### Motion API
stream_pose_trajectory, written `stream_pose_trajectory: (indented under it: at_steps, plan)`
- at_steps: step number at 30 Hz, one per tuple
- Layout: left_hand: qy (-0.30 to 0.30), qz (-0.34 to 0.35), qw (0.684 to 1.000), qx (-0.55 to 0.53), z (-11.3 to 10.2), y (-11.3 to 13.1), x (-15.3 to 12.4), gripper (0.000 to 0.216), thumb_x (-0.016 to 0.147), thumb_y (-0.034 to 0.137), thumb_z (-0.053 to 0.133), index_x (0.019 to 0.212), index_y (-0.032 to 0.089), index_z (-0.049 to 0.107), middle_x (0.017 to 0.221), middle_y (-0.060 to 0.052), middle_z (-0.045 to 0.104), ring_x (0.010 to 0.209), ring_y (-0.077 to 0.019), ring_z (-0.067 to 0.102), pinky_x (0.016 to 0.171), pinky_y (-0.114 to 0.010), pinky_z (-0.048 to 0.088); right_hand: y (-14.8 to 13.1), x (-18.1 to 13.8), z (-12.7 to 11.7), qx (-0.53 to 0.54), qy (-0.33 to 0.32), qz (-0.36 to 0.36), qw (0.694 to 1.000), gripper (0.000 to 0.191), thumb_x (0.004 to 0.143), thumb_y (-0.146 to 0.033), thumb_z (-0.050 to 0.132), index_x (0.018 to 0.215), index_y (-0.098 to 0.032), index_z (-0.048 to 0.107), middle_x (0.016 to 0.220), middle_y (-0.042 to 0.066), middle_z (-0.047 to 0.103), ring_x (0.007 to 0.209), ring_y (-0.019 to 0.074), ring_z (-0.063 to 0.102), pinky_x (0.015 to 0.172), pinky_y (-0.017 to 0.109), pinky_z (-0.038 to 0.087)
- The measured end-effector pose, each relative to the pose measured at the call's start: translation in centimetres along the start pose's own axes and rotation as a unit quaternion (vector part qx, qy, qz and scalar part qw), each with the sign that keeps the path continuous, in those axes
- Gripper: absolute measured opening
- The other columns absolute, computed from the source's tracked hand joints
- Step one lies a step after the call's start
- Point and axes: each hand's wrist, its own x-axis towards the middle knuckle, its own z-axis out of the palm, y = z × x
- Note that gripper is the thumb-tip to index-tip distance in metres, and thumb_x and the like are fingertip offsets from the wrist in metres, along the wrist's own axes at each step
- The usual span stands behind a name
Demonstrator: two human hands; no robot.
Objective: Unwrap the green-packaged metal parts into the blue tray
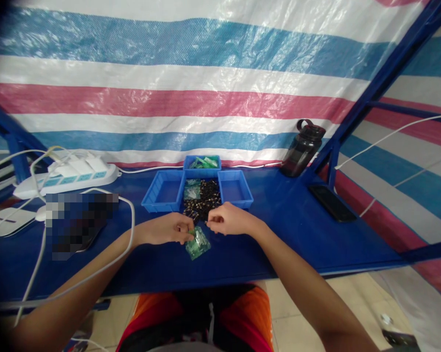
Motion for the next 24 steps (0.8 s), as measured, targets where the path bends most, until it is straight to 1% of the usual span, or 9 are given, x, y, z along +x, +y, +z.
stream_pose_trajectory:
  at_steps: [3, 4, 6, 9, 12, 14, 18, 20, 24]
  plan:
    - [0.025, -0.007, 1.000, 0.015, -0.14, 0.20, -0.04, 0.027, 0.082, 0.041, 0.056, 0.074, 0.016, 0.057, 0.066, -0.001, 0.065, 0.057, -0.0118, 0.057, 0.053, -0.019, 0.040, 0.57, 0.10, -0.02, 0.129, -0.137, 0.079, 0.979, 0.022, 0.087, -0.032, 0.051, 0.085, -0.013, 0.063, 0.072, 0.003, 0.067, 0.051, 0.0106, 0.062, 0.042, 0.017, 0.045]
    - [0.033, -0.009, 0.999, 0.017, -0.18, 0.22, -0.04, 0.028, 0.082, 0.042, 0.055, 0.074, 0.016, 0.056, 0.067, -0.002, 0.065, 0.057, -0.0119, 0.057, 0.052, -0.019, 0.041, 0.72, 0.11, -0.06, 0.155, -0.160, 0.091, 0.971, 0.023, 0.086, -0.033, 0.052, 0.089, -0.013, 0.063, 0.075, 0.004, 0.067, 0.053, 0.0110, 0.063, 0.042, 0.017, 0.046]
    - [0.044, -0.012, 0.999, 0.012, -0.24, 0.15, -0.04, 0.029, 0.082, 0.044, 0.054, 0.075, 0.016, 0.056, 0.068, -0.002, 0.065, 0.057, -0.0123, 0.058, 0.052, -0.020, 0.041, 0.83, 0.14, -0.14, 0.193, -0.178, 0.093, 0.960, 0.028, 0.085, -0.034, 0.055, 0.099, -0.012, 0.064, 0.083, 0.006, 0.068, 0.060, 0.0119, 0.065, 0.043, 0.016, 0.048]
    - [0.057, -0.006, 0.998, 0.000, -0.31, -0.18, -0.04, 0.028, 0.081, 0.043, 0.055, 0.078, 0.016, 0.057, 0.068, -0.001, 0.064, 0.059, -0.0129, 0.059, 0.053, -0.020, 0.042, 0.60, 0.14, -0.24, 0.232, -0.163, 0.072, 0.956, 0.039, 0.083, -0.037, 0.060, 0.114, -0.013, 0.061, 0.090, 0.007, 0.067, 0.073, 0.0145, 0.067, 0.048, 0.016, 0.051]
    - [0.068, -0.011, 0.998, -0.005, -0.45, -0.49, -0.07, 0.024, 0.080, 0.039, 0.056, 0.078, 0.015, 0.058, 0.065, -0.001, 0.063, 0.058, -0.0131, 0.059, 0.052, -0.020, 0.041, 0.26, 0.09, -0.34, 0.233, -0.135, 0.052, 0.962, 0.047, 0.081, -0.039, 0.064, 0.121, -0.015, 0.059, 0.093, 0.007, 0.068, 0.077, 0.0155, 0.066, 0.057, 0.021, 0.055]
    - [0.067, -0.021, 0.998, -0.006, -0.63, -0.57, -0.11, 0.018, 0.078, 0.033, 0.056, 0.078, 0.015, 0.058, 0.063, 0.000, 0.063, 0.057, -0.0132, 0.058, 0.051, -0.020, 0.041, 0.12, 0.07, -0.45, 0.207, -0.107, 0.031, 0.972, 0.048, 0.080, -0.039, 0.065, 0.122, -0.016, 0.059, 0.103, 0.008, 0.067, 0.085, 0.0169, 0.065, 0.066, 0.024, 0.056]
    - [0.073, -0.020, 0.997, -0.001, -0.99, -0.46, -0.25, 0.009, 0.073, 0.022, 0.056, 0.077, 0.015, 0.059, 0.062, 0.001, 0.061, 0.058, -0.0124, 0.057, 0.051, -0.019, 0.040, 0.12, 0.15, -0.57, 0.132, -0.061, -0.029, 0.989, 0.047, 0.081, -0.036, 0.066, 0.124, -0.019, 0.059, 0.125, 0.009, 0.058, 0.114, 0.0214, 0.056, 0.084, 0.026, 0.052]
    - [0.083, -0.017, 0.996, 0.006, -1.04, -0.28, -0.29, 0.009, 0.074, 0.024, 0.055, 0.077, 0.015, 0.059, 0.062, 0.001, 0.061, 0.057, -0.0123, 0.057, 0.051, -0.019, 0.039, 0.21, 0.24, -0.53, 0.114, -0.061, -0.042, 0.991, 0.048, 0.081, -0.037, 0.065, 0.126, -0.021, 0.057, 0.128, 0.009, 0.056, 0.116, 0.0216, 0.054, 0.084, 0.026, 0.052]
    - [0.105, -0.008, 0.993, 0.043, -0.84, 0.14, -0.23, 0.018, 0.080, 0.033, 0.054, 0.075, 0.016, 0.056, 0.063, 0.001, 0.063, 0.058, -0.0124, 0.056, 0.053, -0.020, 0.038, 0.34, 0.31, -0.44, 0.106, -0.067, -0.042, 0.991, 0.050, 0.081, -0.038, 0.066, 0.126, -0.020, 0.056, 0.127, 0.009, 0.056, 0.109, 0.0200, 0.058, 0.080, 0.025, 0.052]
